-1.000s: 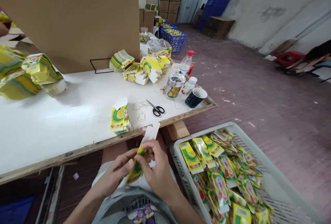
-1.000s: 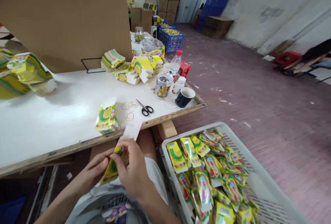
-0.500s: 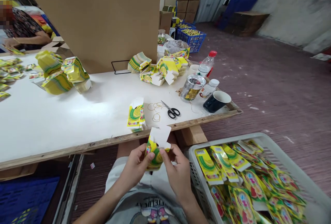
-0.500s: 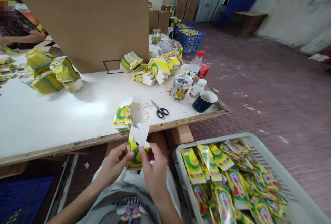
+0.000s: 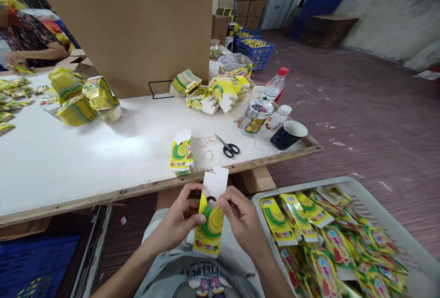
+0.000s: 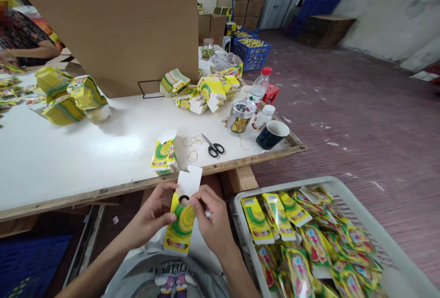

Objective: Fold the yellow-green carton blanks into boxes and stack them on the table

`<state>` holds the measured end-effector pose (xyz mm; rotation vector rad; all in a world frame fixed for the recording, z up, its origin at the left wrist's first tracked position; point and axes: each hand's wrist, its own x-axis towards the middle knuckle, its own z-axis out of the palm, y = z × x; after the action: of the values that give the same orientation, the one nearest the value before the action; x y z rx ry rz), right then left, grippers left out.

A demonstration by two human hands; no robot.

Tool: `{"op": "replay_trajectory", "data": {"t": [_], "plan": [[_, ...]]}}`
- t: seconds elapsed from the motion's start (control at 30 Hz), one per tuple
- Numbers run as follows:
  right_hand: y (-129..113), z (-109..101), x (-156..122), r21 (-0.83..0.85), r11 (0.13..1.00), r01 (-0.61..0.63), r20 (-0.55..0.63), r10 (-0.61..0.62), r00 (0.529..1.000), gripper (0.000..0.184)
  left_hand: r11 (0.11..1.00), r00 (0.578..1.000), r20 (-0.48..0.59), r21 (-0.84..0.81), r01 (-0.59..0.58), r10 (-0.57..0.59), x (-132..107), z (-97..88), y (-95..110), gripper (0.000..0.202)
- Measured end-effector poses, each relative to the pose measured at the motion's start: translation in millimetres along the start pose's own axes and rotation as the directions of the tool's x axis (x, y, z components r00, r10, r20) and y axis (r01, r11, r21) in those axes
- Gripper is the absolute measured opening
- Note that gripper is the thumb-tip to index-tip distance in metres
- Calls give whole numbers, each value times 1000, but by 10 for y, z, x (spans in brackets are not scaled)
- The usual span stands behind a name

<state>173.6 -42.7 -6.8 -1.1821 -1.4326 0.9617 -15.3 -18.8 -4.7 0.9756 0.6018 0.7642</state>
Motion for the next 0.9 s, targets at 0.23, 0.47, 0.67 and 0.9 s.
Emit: {"op": "replay_trajectory", "data": {"t": [0.23, 0.47, 0.67, 0.9], "plan": [[60, -7, 55, 75, 997, 14, -147, -3, 989, 26, 989, 991, -131, 146, -22, 41, 49, -63, -66, 46], [-71, -78, 99, 144, 961, -236, 86, 226, 970, 36, 896, 972, -207, 443, -7, 110, 42, -76, -122, 38], [-96, -11, 106, -156, 966, -208, 84, 223, 971, 31, 995, 993, -111, 94, -22, 32, 40, -12, -26, 41], [-71, 19, 59, -163, 984, -68, -27, 65, 998, 24, 989, 982, -152, 113, -93, 110, 72, 1, -49, 40]]}}
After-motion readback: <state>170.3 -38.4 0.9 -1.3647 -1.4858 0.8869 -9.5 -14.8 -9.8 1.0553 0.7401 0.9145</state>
